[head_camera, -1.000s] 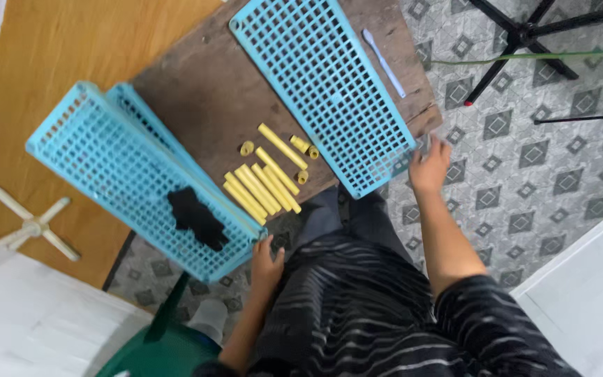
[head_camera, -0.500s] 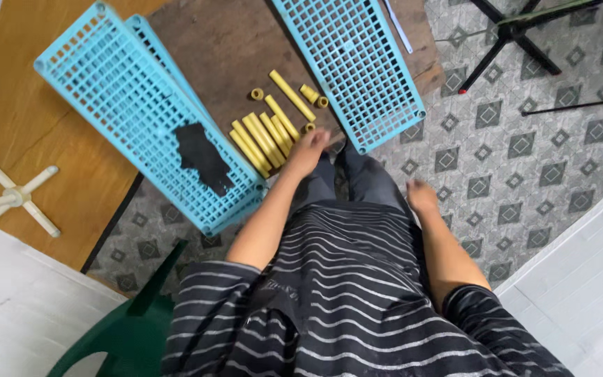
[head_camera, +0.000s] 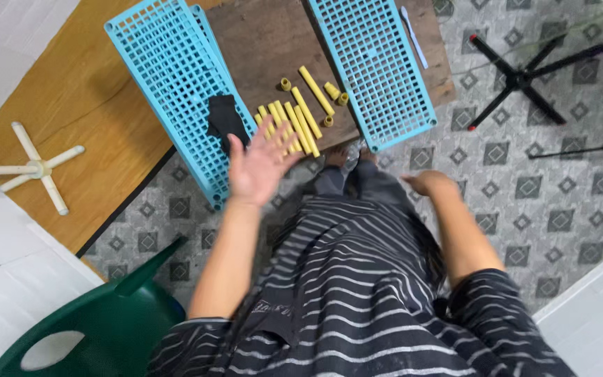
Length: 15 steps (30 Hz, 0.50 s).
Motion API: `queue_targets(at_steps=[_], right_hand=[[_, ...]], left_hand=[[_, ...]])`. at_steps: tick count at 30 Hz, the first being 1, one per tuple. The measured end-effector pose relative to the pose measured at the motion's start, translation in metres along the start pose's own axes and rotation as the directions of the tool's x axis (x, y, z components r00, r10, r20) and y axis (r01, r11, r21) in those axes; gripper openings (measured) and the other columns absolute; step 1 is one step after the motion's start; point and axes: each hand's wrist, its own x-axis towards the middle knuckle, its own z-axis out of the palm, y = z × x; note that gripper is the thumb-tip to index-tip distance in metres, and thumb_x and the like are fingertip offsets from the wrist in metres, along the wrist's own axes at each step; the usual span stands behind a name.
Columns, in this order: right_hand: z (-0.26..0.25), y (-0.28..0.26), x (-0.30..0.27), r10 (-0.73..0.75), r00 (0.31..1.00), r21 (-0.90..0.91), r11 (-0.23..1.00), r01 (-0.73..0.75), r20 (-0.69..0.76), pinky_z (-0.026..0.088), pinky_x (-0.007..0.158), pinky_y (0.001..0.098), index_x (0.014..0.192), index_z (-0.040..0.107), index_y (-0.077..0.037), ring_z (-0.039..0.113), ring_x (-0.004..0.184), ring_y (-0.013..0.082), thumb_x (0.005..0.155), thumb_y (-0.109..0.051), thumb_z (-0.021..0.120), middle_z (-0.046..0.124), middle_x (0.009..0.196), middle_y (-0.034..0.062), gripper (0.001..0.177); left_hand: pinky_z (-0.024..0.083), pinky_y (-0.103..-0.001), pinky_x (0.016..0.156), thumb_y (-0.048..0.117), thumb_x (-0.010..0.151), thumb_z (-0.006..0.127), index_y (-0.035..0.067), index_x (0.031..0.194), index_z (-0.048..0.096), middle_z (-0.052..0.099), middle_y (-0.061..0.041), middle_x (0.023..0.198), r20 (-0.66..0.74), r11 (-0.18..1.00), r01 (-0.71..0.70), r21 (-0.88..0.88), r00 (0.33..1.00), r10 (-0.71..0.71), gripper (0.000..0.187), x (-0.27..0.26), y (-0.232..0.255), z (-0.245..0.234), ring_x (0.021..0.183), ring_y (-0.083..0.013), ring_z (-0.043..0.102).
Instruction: The person assembles a blue plastic grid tray by inserting yellow cylindrical connectors into its corners and then attaching longer yellow rods to form legs. The person handles the parts one at a time, fitting them into the grid holes.
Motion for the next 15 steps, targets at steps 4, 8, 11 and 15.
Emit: queue_targets(at_steps=[4, 8, 11, 15], right_hand=[[0.087, 0.078, 0.01, -0.032, 0.984, 0.386, 0.917, 0.099, -0.177, 0.039, 0.115, 0.0475, 0.14, 0.062, -0.01, 0.052, 0.137, 0.0402, 0.092, -0.072, 0.041, 0.06, 0.144, 0.0203, 0.081], [0.119, 0.049, -0.012, 0.029, 0.981, 0.616, 0.782, 0.096, -0.189, 0.042, 0.113, 0.0454, 0.141, 0.061, -0.007, 0.056, 0.134, 0.039, 0.09, -0.075, 0.047, 0.062, 0.141, 0.0231, 0.086], [0.111, 0.001, -0.045, -0.006, 0.968, 0.598, 0.786, 0.159, -0.25, 0.044, 0.109, 0.0461, 0.137, 0.062, -0.004, 0.057, 0.13, 0.0404, 0.089, -0.073, 0.056, 0.061, 0.138, 0.0253, 0.084], [0.065, -0.011, -0.107, -0.021, 0.977, 0.469, 0.875, 0.121, -0.212, 0.049, 0.106, 0.0453, 0.127, 0.07, -0.008, 0.063, 0.124, 0.0387, 0.088, -0.066, 0.062, 0.067, 0.131, 0.0212, 0.071]], left_hand=[[0.039, -0.05, 0.115, 0.066, 0.097, 0.05, 0.015, 0.157, 0.038, 0.047, -0.014, 0.159, -0.259, 0.808, 0.195, 0.556, 0.964, -0.055, 0.079, -0.025, 0.015, -0.054, 0.142, -0.0315, 0.05], [0.051, -0.044, 0.108, 0.055, 0.091, 0.056, 0.006, 0.144, 0.054, 0.067, -0.017, 0.137, -0.332, 0.093, 0.338, 0.937, 0.941, -0.074, 0.072, 0.007, -0.101, -0.127, 0.125, -0.0297, 0.066], [0.048, -0.047, 0.106, 0.05, 0.093, 0.061, 0.015, 0.138, 0.062, 0.065, -0.019, 0.136, -0.237, -0.342, 0.108, 0.933, 0.902, -0.361, 0.057, 0.009, -0.2, -0.153, 0.125, -0.0363, 0.062], [0.05, -0.046, 0.104, 0.043, 0.095, 0.065, 0.026, 0.129, 0.073, 0.068, -0.016, 0.131, -0.19, -0.416, -0.104, 0.904, 0.773, -0.606, 0.039, 0.03, -0.206, -0.171, 0.121, -0.0379, 0.063]])
